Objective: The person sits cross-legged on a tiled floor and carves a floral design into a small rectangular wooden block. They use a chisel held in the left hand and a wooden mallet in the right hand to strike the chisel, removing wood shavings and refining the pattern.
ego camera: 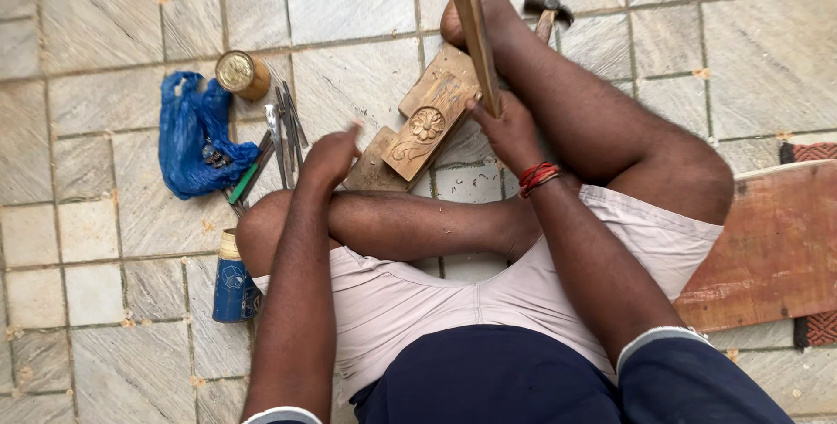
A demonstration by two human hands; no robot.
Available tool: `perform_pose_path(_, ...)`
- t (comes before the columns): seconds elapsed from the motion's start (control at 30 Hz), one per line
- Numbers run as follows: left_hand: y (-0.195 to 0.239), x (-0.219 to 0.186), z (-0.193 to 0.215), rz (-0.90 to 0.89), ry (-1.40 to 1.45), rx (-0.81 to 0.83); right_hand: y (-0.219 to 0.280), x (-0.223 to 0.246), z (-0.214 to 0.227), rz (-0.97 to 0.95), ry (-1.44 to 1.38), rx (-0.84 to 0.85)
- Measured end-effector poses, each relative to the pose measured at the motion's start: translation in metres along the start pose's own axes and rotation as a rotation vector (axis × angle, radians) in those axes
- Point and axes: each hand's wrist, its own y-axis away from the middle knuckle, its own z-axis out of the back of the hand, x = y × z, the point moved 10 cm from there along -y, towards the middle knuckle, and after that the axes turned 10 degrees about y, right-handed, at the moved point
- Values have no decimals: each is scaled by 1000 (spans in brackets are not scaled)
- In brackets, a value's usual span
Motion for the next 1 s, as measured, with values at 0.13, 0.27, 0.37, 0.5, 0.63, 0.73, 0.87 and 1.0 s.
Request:
perform_pose_path(0.13, -14, 2, 15, -114, 500, -171, 17, 6, 20, -57, 11, -24)
perform_pose_path(0.27, -26, -23, 2, -305, 889, -88, 35, 20, 30, -39, 84, -45)
perform_pose_path(0.37, -12, -45, 0, -495, 819, -172, 51, 47, 39, 229, -86, -21)
perform_pose_path(0.5, -3, -31, -2, -317, 884, -211, 70, 19, 39, -28, -374, 151)
perform_pose_path(0.63, 4, -33, -10, -275, 853, -128, 83, 5, 35, -169, -480, 243)
perform_pose_path(0.73, 1, -35, -23, -258, 841, -49, 93, -9, 28, -279, -552, 254)
perform_pose_path(0.87, 0, -41, -13, -370, 817, -181, 97, -14, 21, -306, -544, 271)
perform_pose_path(1.0, 0, -58, -12, -484, 791, -149, 94, -4, 23, -233, -499, 295)
